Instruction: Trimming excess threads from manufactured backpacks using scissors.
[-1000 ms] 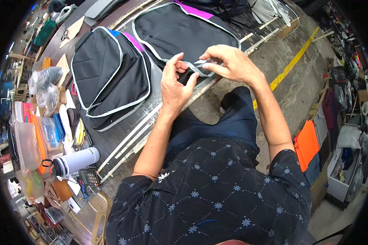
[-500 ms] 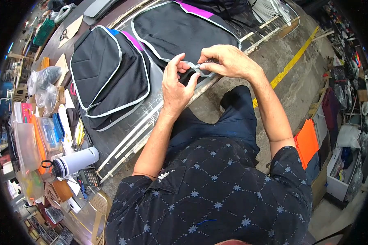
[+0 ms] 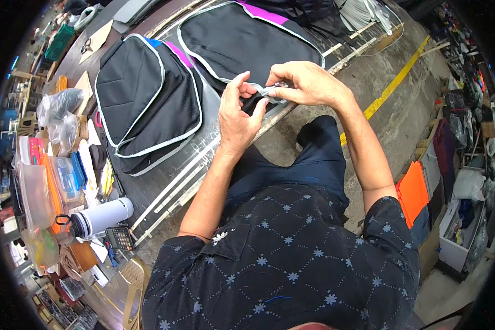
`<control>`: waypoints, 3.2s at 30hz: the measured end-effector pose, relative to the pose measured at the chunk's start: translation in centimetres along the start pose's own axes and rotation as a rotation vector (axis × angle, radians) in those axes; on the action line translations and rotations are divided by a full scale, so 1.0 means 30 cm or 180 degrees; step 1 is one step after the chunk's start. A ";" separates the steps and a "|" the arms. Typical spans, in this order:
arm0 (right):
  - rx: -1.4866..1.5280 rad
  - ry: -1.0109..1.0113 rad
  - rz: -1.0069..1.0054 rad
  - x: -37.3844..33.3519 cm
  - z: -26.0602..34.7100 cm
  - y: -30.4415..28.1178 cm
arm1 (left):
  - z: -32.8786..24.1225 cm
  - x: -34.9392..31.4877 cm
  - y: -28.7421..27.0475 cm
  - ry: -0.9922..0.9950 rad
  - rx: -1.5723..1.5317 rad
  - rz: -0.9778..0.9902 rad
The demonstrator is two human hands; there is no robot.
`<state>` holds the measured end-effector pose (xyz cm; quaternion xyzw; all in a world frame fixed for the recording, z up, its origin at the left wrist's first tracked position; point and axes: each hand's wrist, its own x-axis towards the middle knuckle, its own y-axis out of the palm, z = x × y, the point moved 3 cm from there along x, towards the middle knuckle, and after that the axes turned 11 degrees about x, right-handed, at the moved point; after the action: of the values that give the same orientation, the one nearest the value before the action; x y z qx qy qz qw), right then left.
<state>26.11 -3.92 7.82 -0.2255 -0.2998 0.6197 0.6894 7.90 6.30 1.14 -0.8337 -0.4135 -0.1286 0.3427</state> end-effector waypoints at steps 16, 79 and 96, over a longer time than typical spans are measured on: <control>0.0840 0.0474 -0.1267 -0.107 -0.093 -0.079 | -0.040 0.041 -0.060 0.0787 0.0928 -0.0424; 0.3801 0.0862 -0.3589 -0.305 -0.294 0.320 | -0.104 0.127 0.255 0.0817 -0.0392 0.1367; 0.2215 0.1217 -0.3655 -0.498 -0.410 0.475 | 0.048 0.005 0.432 0.0928 0.0256 0.1818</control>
<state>23.61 -16.10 -12.74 0.0975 -0.0291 0.1668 0.9807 17.97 1.87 -5.87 -0.8745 -0.1142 -0.1289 0.4534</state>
